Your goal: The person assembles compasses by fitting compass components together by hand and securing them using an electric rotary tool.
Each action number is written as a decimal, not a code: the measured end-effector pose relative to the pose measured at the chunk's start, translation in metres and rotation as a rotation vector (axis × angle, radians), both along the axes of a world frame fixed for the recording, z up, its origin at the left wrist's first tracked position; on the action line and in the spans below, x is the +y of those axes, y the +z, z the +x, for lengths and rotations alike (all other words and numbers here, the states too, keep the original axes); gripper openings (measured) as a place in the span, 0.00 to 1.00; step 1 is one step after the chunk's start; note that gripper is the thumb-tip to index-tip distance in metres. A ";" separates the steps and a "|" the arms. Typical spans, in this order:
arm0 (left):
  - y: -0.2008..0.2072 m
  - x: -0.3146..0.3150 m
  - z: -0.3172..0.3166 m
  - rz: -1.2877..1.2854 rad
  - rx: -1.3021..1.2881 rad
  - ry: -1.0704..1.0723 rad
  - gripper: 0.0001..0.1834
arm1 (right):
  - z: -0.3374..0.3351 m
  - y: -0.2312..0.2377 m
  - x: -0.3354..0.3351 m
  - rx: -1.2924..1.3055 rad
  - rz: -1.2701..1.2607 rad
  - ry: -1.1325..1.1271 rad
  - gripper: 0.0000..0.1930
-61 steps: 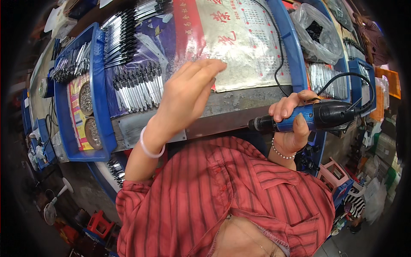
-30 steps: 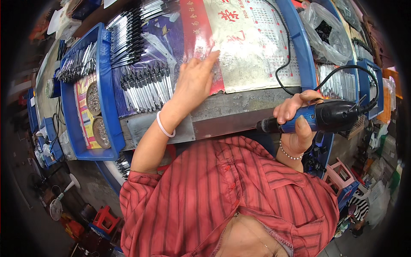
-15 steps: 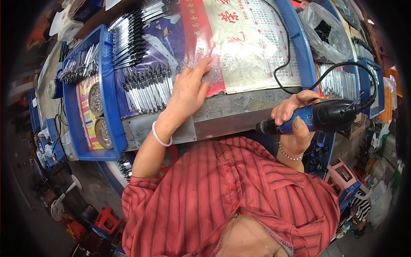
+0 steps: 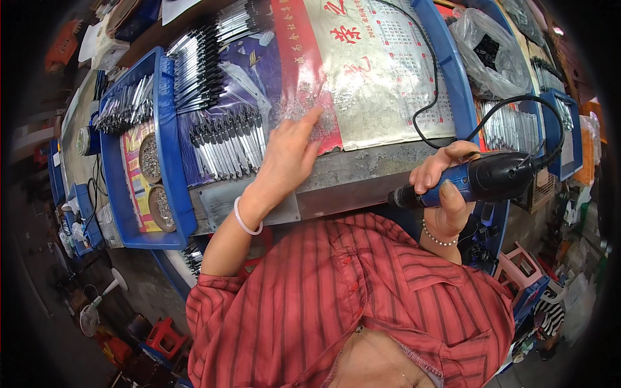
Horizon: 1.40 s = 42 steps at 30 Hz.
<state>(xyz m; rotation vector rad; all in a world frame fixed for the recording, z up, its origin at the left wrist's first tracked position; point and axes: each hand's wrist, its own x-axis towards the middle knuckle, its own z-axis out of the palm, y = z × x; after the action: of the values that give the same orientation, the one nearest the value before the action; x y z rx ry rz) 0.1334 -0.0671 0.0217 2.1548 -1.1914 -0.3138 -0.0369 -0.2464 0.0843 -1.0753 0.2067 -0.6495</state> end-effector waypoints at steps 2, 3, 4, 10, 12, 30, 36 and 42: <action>0.002 0.006 0.008 -0.026 0.038 0.049 0.29 | 0.001 0.000 0.000 0.005 -0.002 -0.002 0.22; 0.005 0.009 0.012 -0.053 0.075 0.099 0.28 | 0.002 0.000 -0.001 0.010 -0.004 -0.002 0.22; 0.009 0.012 0.017 -0.053 0.074 0.101 0.28 | 0.002 0.000 -0.001 0.009 -0.004 -0.001 0.22; 0.035 0.024 0.044 0.032 0.309 0.201 0.06 | 0.007 -0.001 0.000 0.016 0.003 -0.001 0.22; 0.042 0.022 0.050 -0.001 0.285 0.211 0.10 | 0.009 -0.002 -0.001 0.011 0.012 0.010 0.23; -0.018 -0.029 0.191 -0.150 -0.430 0.339 0.15 | 0.008 -0.001 -0.001 0.088 0.018 -0.002 0.22; -0.024 -0.033 0.207 -0.026 -0.509 0.276 0.19 | 0.011 -0.002 0.000 0.132 -0.055 0.006 0.20; -0.022 -0.037 0.215 0.011 -0.613 0.127 0.14 | 0.012 -0.005 0.002 0.128 0.024 0.010 0.22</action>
<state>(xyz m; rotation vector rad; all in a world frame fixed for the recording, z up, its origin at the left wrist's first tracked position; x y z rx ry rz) 0.3484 -0.1043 0.0000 2.4034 -1.3542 0.4297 -0.0251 -0.2447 0.0797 -1.0950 0.3190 -0.5681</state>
